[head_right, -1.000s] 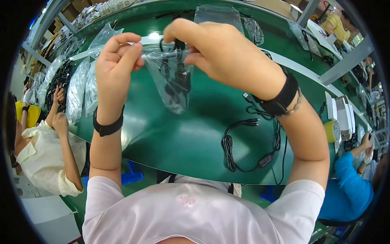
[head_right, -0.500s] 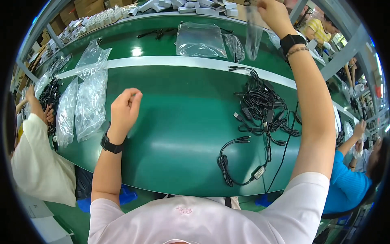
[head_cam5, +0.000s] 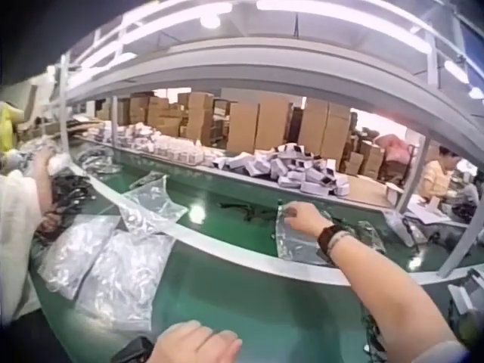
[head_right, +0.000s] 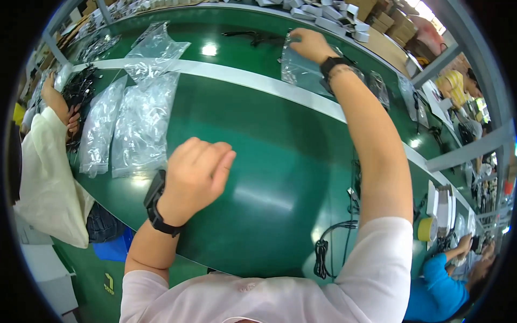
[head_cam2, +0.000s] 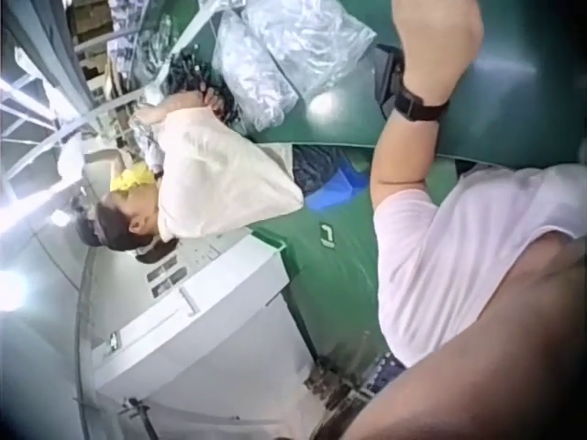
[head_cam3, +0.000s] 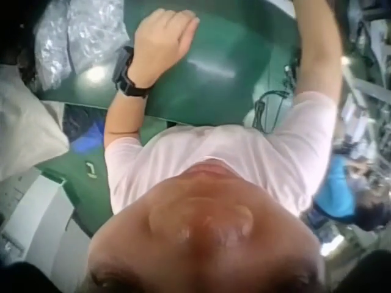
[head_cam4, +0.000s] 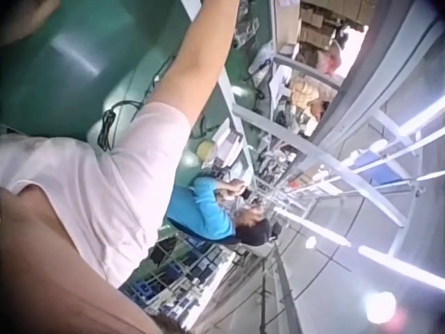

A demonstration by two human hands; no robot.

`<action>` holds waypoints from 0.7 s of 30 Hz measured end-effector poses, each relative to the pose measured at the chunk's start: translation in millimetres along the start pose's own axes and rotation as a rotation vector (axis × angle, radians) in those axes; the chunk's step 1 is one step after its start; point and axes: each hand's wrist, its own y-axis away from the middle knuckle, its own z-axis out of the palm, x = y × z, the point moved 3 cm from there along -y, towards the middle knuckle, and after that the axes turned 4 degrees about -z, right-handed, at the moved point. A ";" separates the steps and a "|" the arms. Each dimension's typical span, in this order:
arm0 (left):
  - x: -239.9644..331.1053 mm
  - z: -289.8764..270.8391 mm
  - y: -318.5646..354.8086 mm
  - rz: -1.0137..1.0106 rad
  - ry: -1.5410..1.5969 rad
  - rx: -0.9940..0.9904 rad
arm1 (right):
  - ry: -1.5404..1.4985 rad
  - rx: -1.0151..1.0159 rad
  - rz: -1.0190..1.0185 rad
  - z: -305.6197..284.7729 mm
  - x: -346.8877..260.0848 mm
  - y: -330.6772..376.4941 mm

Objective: The person picks up a power cable, folds the cord, and slides it into a plastic bag by hand. This process is repeated multiple times with other cables and bags throughout the video.

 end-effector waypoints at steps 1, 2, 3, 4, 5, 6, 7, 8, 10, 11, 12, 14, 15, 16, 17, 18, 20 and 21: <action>-1.1 3.5 -0.3 0.005 0.014 0.002 | 0.053 -0.056 -0.035 26.0 4.0 -23.6; -3.8 9.0 0.2 0.016 0.004 -0.025 | 0.144 -0.050 0.016 52.4 9.2 -41.4; -4.8 10.3 1.3 0.014 -0.020 -0.025 | 0.226 -0.041 0.059 76.9 6.6 -58.0; -7.7 12.4 3.6 -0.014 0.001 -0.045 | 0.235 -0.113 0.171 98.8 0.3 -69.3; -11.2 14.7 5.0 -0.041 0.025 -0.064 | 0.228 -0.050 0.229 115.1 -5.9 -72.2; -16.4 14.9 7.3 -0.058 -0.013 -0.060 | 0.333 -0.014 0.260 129.4 -17.1 -76.9; -15.1 17.3 7.6 -0.058 -0.012 -0.074 | 0.458 0.022 0.314 133.9 -9.4 -73.9; -15.1 19.1 7.1 -0.054 -0.006 -0.088 | 0.384 -0.023 0.290 130.8 8.2 -86.4; -17.1 21.0 7.4 -0.046 0.011 -0.092 | 0.184 0.284 0.202 114.9 18.6 -89.7; -17.7 20.7 8.5 -0.041 0.016 -0.096 | 0.050 0.341 0.193 101.1 14.5 -95.5; -18.1 16.5 9.3 -0.058 -0.014 -0.120 | 0.093 0.387 0.048 80.5 -5.9 -98.3; -22.4 17.9 7.9 -0.032 0.003 -0.028 | 0.047 0.399 0.031 27.4 -26.6 -92.1; -20.0 16.1 6.3 0.009 0.018 0.070 | -0.067 0.362 0.038 -0.3 -31.8 -83.3; -18.3 11.7 7.1 -0.038 0.024 0.065 | -0.239 0.295 0.116 -25.6 -43.1 -71.8; -15.1 7.2 5.8 -0.024 0.036 0.065 | -0.407 0.229 0.197 -47.9 -53.3 -55.1; -9.8 1.1 0.1 0.015 0.031 0.180 | -0.405 0.212 0.159 -70.5 -56.2 -37.6; -4.6 -6.0 1.7 0.014 0.034 0.277 | -0.270 0.165 0.072 -101.6 -90.1 3.0; -2.5 -8.2 1.9 -0.005 0.038 0.267 | -0.163 0.160 0.115 -114.3 -131.4 29.4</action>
